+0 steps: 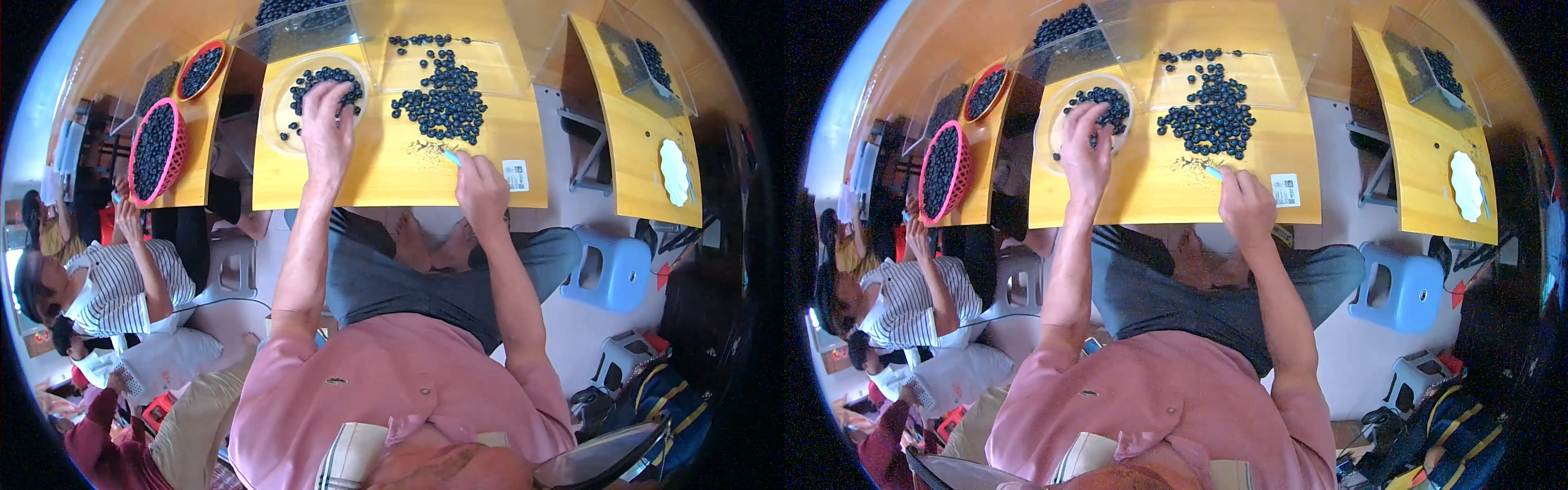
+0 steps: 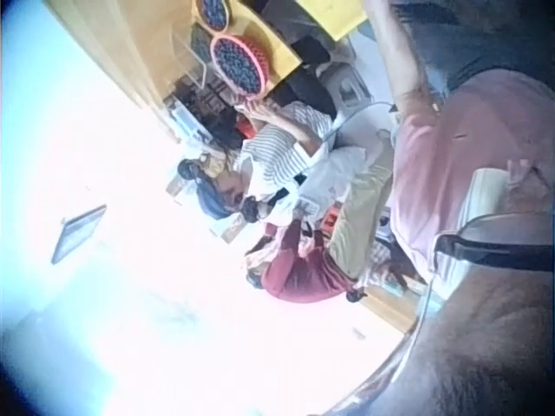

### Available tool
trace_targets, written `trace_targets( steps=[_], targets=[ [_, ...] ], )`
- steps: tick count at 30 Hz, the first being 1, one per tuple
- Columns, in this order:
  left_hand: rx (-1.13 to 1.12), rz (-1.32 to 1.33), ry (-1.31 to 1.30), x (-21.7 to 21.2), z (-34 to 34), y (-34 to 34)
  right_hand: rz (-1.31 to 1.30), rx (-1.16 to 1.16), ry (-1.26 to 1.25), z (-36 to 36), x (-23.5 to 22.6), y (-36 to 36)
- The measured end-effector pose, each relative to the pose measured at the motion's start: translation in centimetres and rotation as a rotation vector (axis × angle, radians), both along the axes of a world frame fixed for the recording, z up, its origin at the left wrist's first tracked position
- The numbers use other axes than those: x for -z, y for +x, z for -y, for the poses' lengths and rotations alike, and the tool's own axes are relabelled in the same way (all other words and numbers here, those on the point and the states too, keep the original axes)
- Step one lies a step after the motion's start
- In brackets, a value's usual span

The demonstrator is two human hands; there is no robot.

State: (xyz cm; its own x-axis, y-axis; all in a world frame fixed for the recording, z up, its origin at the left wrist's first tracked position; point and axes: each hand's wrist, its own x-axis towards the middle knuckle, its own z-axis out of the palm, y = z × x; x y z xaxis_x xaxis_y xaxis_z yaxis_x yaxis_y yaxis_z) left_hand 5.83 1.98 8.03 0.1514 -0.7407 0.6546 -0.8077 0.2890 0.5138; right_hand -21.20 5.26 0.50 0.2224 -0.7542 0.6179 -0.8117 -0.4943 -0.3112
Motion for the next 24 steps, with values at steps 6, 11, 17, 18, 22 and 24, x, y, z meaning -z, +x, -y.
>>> trace_targets(
  steps=[6,11,17,18,22,24],
  targets=[
    [0.183,0.077,0.320,4.0,0.8,-5.2,-0.041,0.019,-0.010,0.2,0.1,-0.2],
    [-0.026,0.147,0.286,6.2,2.2,-5.9,-0.034,0.019,-0.005,0.1,0.2,-0.2],
    [-0.044,0.065,0.349,6.5,1.9,-5.6,0.001,0.001,-0.013,-0.1,0.2,-0.1],
    [-0.043,0.063,0.350,6.1,1.5,-5.9,-0.009,-0.002,-0.006,0.0,0.3,-0.2],
    [0.067,-0.420,0.460,5.7,-0.8,-7.1,-0.030,0.010,-0.014,0.0,0.3,-0.3],
    [0.167,-0.691,0.446,6.0,-1.6,-7.8,0.007,0.008,-0.002,0.0,0.3,-0.3]
  ],
)
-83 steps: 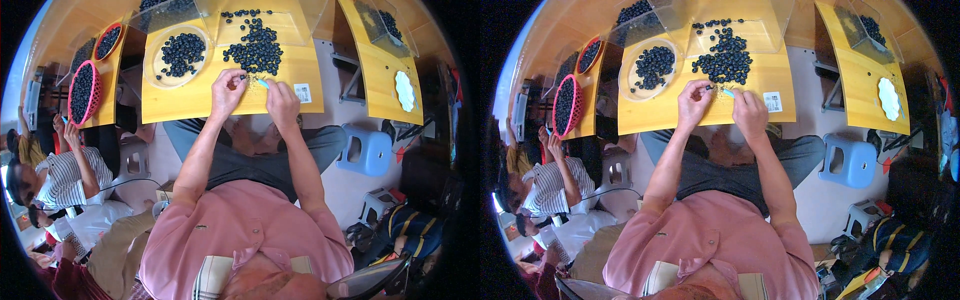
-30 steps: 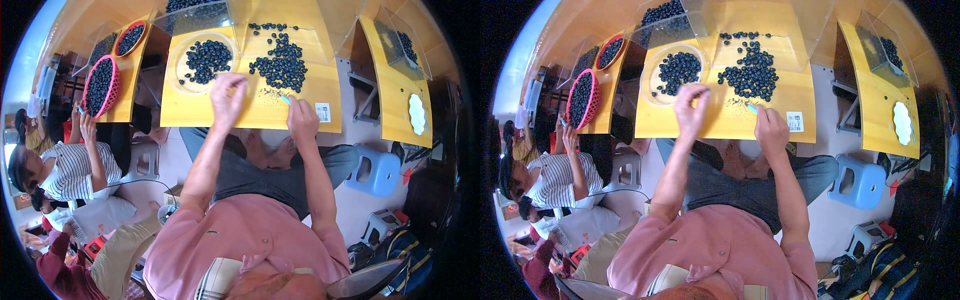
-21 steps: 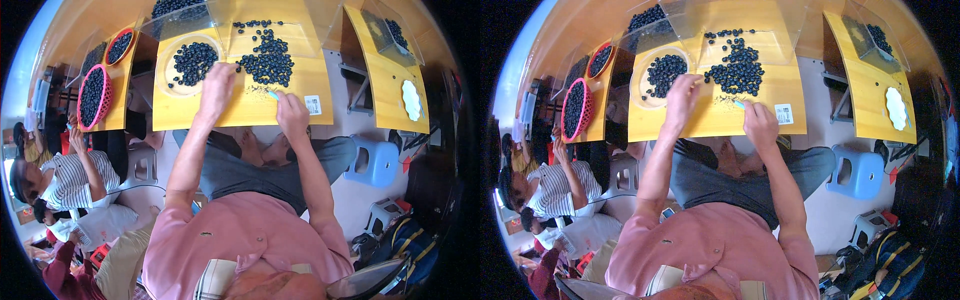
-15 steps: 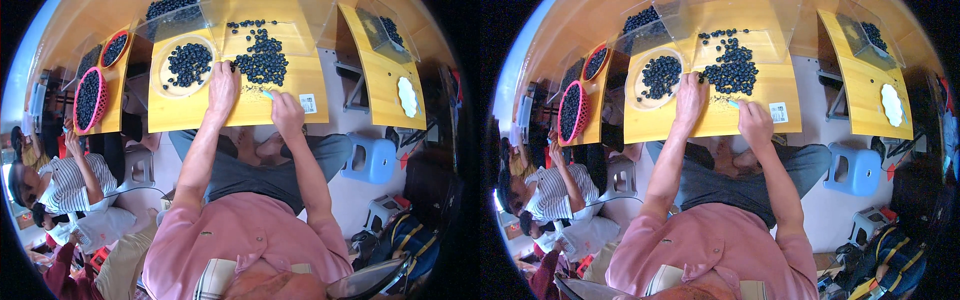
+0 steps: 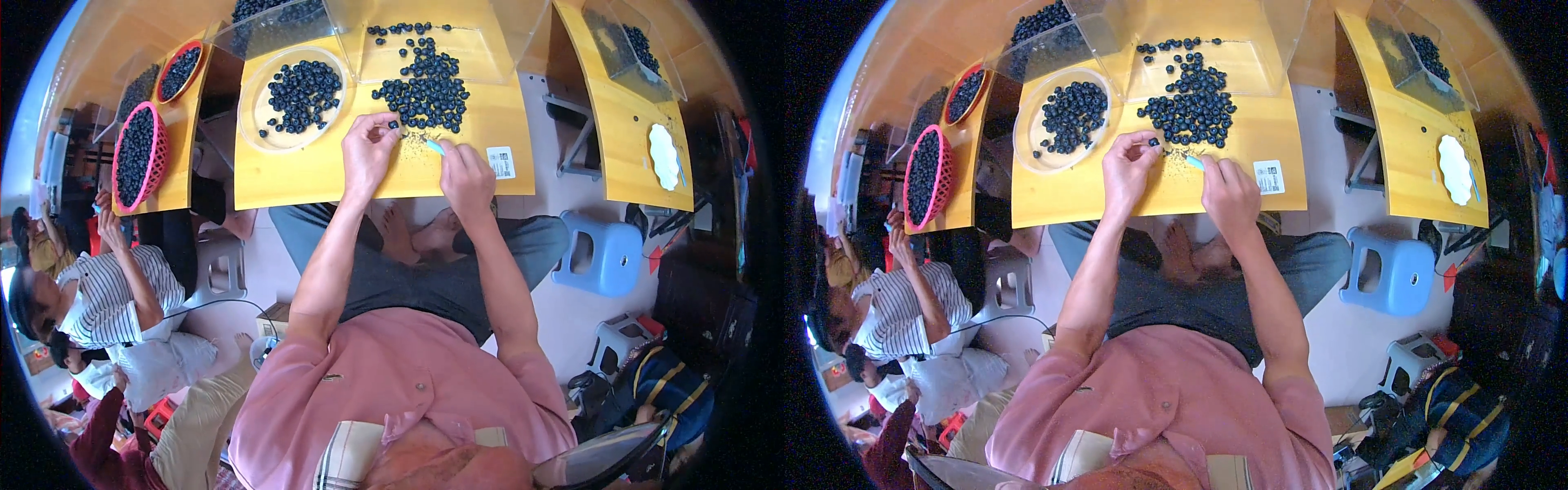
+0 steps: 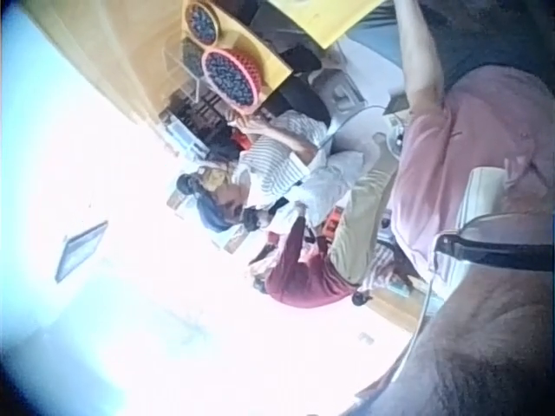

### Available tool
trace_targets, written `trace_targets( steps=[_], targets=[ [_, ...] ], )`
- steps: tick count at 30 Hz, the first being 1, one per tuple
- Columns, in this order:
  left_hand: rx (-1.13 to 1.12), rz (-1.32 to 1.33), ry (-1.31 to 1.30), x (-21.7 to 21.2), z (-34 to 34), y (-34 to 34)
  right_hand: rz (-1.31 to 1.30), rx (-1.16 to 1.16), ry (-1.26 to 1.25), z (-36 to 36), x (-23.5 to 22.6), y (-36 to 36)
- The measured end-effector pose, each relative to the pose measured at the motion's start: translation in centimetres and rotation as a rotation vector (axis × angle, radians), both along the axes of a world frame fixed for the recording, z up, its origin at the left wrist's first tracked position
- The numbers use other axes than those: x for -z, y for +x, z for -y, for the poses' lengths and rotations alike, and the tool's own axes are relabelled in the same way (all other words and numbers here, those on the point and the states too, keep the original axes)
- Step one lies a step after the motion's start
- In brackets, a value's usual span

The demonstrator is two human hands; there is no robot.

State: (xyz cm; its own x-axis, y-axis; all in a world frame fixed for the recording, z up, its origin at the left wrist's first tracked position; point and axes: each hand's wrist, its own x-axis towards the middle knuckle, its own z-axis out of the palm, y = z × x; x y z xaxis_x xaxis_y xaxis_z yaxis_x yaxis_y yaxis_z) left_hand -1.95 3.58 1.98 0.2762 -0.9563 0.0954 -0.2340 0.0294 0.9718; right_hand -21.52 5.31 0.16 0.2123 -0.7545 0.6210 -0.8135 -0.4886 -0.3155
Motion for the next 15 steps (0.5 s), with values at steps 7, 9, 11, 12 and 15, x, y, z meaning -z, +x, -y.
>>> trace_targets(
  steps=[7,9,11,12,15],
  targets=[
    [0.021,-0.091,-0.023,1.4,-1.2,-1.7,-0.006,-0.001,0.031,0.0,0.0,0.2],
    [0.043,0.102,-0.096,1.6,-1.6,-1.9,-0.060,0.005,0.005,0.0,-0.1,0.2],
    [0.051,0.091,-0.108,1.4,-1.7,-2.2,-0.078,0.014,-0.002,-0.1,-0.2,0.2],
    [0.053,0.087,-0.130,1.4,-1.6,-2.2,-0.088,0.017,-0.021,-0.1,-0.3,0.3],
    [0.065,0.004,-0.094,1.8,-1.5,-2.4,-0.098,0.003,-0.069,0.0,-0.4,0.2]
  ],
)
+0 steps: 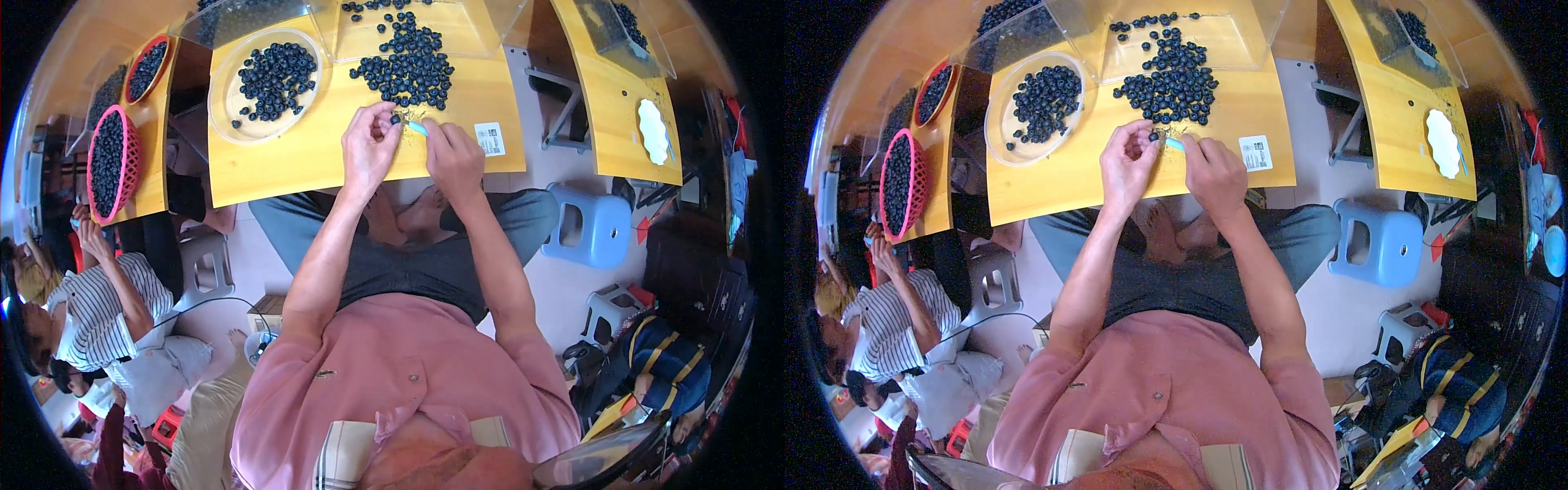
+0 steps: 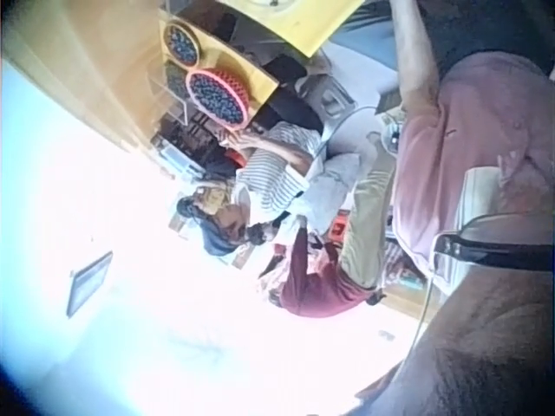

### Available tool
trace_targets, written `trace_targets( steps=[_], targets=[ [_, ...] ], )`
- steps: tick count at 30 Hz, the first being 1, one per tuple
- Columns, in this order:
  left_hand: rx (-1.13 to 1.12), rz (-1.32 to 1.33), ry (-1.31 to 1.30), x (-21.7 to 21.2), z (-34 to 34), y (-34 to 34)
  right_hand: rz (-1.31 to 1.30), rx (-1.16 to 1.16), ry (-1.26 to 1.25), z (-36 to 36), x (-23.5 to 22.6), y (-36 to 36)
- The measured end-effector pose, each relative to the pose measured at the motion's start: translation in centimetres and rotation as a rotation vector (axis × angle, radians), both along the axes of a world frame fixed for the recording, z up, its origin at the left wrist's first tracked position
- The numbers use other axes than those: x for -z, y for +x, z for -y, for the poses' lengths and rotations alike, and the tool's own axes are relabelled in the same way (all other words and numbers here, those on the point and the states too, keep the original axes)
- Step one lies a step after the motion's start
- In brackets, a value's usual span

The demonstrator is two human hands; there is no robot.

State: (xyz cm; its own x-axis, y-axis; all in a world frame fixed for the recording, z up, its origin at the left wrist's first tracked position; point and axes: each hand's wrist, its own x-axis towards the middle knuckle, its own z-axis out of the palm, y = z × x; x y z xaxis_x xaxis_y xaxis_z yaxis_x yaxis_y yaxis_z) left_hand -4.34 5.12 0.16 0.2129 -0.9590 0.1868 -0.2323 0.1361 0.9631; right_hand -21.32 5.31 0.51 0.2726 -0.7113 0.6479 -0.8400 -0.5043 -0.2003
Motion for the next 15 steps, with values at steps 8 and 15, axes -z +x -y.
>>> trace_targets(
  steps=[8,15],
  targets=[
    [0.063,0.094,-0.013,-0.11,-0.43,-0.06,-0.015,-0.018,0.011,-0.02,0.33,-0.01],
    [0.063,0.069,0.008,-0.14,-0.63,-0.06,-0.026,-0.024,0.023,0.03,0.58,-0.06]
  ],
)
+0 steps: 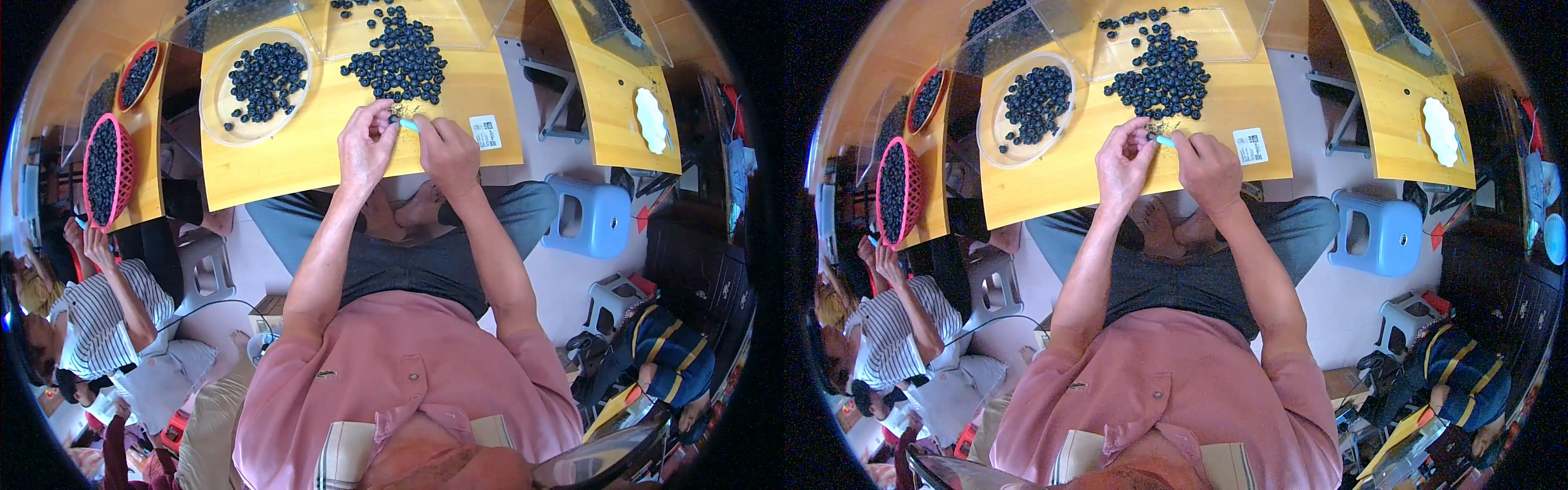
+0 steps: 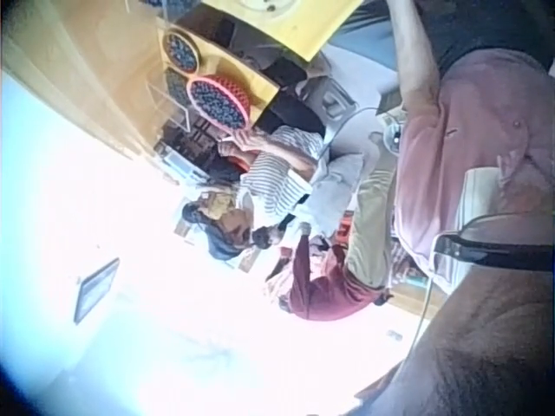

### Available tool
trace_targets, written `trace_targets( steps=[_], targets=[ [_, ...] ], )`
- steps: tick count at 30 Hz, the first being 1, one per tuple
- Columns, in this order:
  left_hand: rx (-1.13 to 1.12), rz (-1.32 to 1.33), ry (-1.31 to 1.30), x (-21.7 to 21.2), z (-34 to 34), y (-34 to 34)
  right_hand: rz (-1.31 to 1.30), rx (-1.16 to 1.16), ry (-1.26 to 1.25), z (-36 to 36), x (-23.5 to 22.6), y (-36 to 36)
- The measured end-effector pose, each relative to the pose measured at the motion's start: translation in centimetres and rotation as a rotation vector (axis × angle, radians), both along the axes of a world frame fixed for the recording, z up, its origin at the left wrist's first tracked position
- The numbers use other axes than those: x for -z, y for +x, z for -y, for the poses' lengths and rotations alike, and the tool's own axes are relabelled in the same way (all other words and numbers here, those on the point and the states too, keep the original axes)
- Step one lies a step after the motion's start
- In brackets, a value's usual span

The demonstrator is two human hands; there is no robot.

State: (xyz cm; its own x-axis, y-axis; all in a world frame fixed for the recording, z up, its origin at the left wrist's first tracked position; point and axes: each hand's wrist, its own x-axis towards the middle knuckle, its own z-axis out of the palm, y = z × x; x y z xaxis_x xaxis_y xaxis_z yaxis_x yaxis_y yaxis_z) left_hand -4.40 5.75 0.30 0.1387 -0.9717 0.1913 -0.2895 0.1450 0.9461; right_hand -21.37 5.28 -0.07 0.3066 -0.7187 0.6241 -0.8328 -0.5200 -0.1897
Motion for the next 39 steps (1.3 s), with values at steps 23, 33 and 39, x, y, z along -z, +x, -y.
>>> trace_targets(
  steps=[23,33,39],
  targets=[
    [-0.192,0.207,-0.375,-4.2,0.9,6.2,0.072,0.054,0.048,0.0,-0.4,-0.1],
    [-0.098,0.603,-0.393,-6.5,6.2,8.8,0.137,0.036,0.041,0.1,-0.5,-0.1],
    [-0.013,0.846,-0.371,-3.0,7.9,4.9,0.128,0.032,0.043,0.0,-0.4,-0.1]
  ],
)
